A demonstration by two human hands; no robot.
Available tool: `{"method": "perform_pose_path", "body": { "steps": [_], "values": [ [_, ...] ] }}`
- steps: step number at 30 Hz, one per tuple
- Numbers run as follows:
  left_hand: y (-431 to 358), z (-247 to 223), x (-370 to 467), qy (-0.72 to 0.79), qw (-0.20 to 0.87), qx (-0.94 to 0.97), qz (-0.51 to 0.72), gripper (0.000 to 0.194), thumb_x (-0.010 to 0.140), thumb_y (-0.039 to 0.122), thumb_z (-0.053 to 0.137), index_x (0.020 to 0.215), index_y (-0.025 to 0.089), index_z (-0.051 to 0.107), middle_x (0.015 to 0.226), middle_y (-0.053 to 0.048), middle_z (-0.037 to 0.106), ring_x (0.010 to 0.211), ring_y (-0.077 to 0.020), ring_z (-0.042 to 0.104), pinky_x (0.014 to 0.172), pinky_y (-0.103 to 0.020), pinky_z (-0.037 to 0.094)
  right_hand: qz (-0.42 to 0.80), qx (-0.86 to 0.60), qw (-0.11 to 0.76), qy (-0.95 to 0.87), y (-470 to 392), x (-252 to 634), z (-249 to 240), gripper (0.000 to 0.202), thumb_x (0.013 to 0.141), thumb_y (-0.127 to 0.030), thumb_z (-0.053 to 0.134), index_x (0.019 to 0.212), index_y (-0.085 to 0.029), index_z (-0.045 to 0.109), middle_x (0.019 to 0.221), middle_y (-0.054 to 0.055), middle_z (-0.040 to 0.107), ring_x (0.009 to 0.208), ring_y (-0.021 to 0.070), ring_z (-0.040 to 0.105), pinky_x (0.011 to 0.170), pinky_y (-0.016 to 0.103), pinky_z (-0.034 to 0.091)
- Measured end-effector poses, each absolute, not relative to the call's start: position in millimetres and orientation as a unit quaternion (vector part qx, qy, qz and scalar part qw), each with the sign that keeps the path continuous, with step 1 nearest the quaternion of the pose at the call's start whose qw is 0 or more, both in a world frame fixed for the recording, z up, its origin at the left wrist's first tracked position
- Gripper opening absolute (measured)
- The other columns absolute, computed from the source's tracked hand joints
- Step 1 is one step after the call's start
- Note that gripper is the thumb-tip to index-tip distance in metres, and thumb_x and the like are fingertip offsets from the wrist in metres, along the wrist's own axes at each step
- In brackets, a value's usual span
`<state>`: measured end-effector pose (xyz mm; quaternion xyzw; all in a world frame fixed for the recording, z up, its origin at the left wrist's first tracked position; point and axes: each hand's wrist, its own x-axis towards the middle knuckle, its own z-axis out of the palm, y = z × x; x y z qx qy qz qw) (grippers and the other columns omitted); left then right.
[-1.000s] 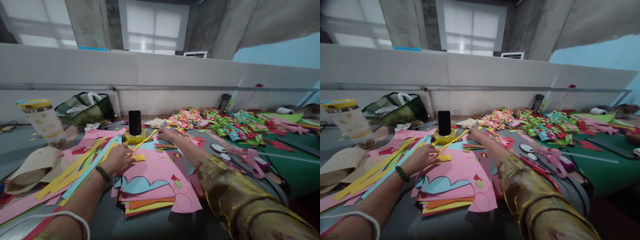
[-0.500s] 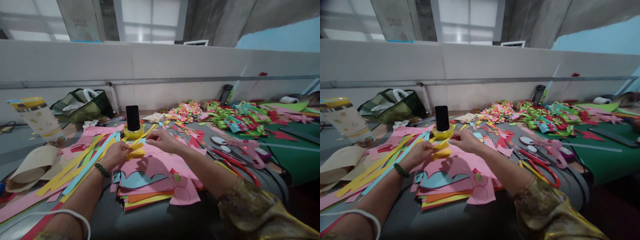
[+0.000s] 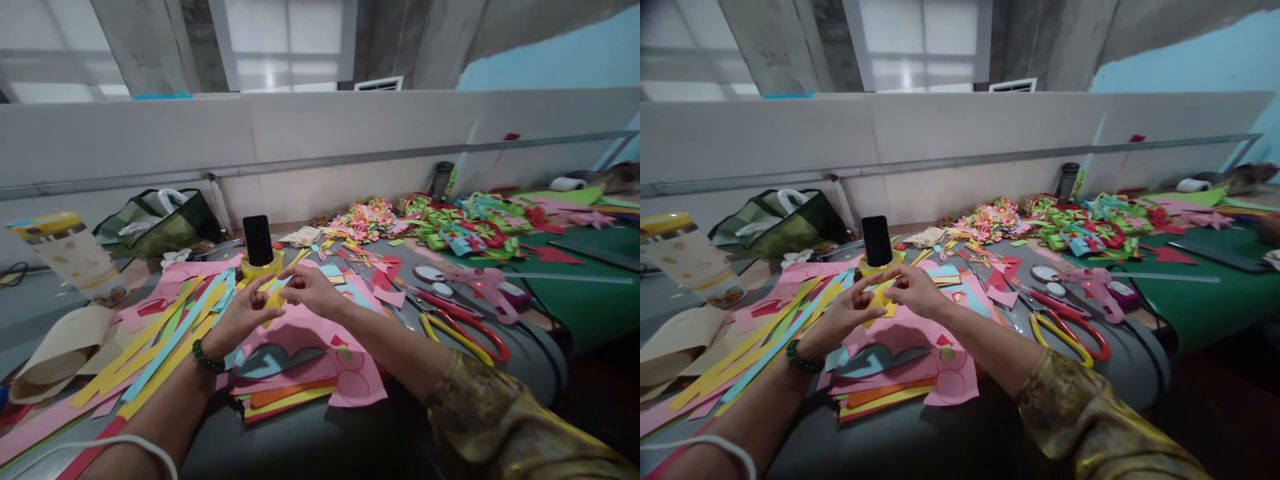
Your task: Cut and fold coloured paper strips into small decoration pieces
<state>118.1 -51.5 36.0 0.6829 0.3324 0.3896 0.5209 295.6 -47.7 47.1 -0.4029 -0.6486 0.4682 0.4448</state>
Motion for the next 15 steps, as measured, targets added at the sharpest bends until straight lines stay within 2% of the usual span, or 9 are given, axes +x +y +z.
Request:
{"method": "perform_pose_path", "body": {
  "steps": [2,4,7,11,13,15],
  "values": [
    [-59.8,37.1,122.0,0.314,0.541,0.677,0.388,0.064,0.073,0.029,0.067,0.131,0.020,0.043,0.065,0.005,0.052,0.059,-0.0077,0.046,0.055,-0.019,0.038,0.498,-0.442,0.430,-0.609,-52.6,305.6,54.1,0.025,0.066,-0.014,0.066,0.088,-0.015,0.055,0.052,-0.007,0.055,0.047,0.0078,0.053,0.048,0.020,0.043],
    [-64.6,36.9,123.0,0.281,0.539,0.701,0.373,0.060,0.075,0.027,0.066,0.131,0.023,0.044,0.083,-0.002,0.062,0.076,-0.0121,0.055,0.066,-0.022,0.045,0.527,-0.471,0.428,-0.563,-57.8,316.9,59.3,0.026,0.065,-0.012,0.066,0.088,-0.015,0.055,0.052,-0.006,0.056,0.046,0.0072,0.052,0.046,0.019,0.043],
    [-66.3,32.8,125.5,0.255,0.464,0.762,0.372,0.048,0.075,0.020,0.065,0.121,0.024,0.055,0.107,-0.006,0.064,0.097,-0.0179,0.057,0.082,-0.027,0.047,0.569,-0.480,0.435,-0.507,-65.6,327.8,59.3,0.025,0.065,-0.011,0.065,0.087,-0.014,0.055,0.051,-0.006,0.054,0.043,0.0060,0.049,0.042,0.017,0.039],
    [-65.5,23.8,131.3,0.270,0.343,0.820,0.369,0.018,0.079,0.019,0.058,0.091,0.018,0.070,0.093,-0.006,0.071,0.088,-0.0174,0.063,0.081,-0.027,0.048,0.568,-0.474,0.423,-0.524,-78.0,333.8,50.6,0.027,0.069,-0.012,0.063,0.095,-0.013,0.055,0.057,-0.004,0.057,0.048,0.0075,0.051,0.047,0.019,0.041],
    [-65.4,20.5,131.3,0.281,0.308,0.833,0.363,0.017,0.080,0.021,0.056,0.086,0.017,0.071,0.090,-0.006,0.072,0.085,-0.0174,0.065,0.078,-0.026,0.049,0.483,-0.490,0.422,-0.590,-86.8,341.4,48.3,0.024,0.074,-0.014,0.059,0.098,-0.013,0.056,0.072,0.001,0.063,0.062,0.0103,0.057,0.056,0.022,0.045],
    [-65.8,18.5,129.8,0.296,0.294,0.841,0.345,0.017,0.080,0.022,0.055,0.086,0.017,0.071,0.090,-0.006,0.072,0.085,-0.0176,0.065,0.078,-0.026,0.049,0.381,-0.508,0.385,-0.670,-96.9,353.0,46.4,0.019,0.078,-0.012,0.051,0.095,-0.013,0.060,0.090,0.005,0.066,0.080,0.0134,0.059,0.070,0.026,0.047]
  ]
}}
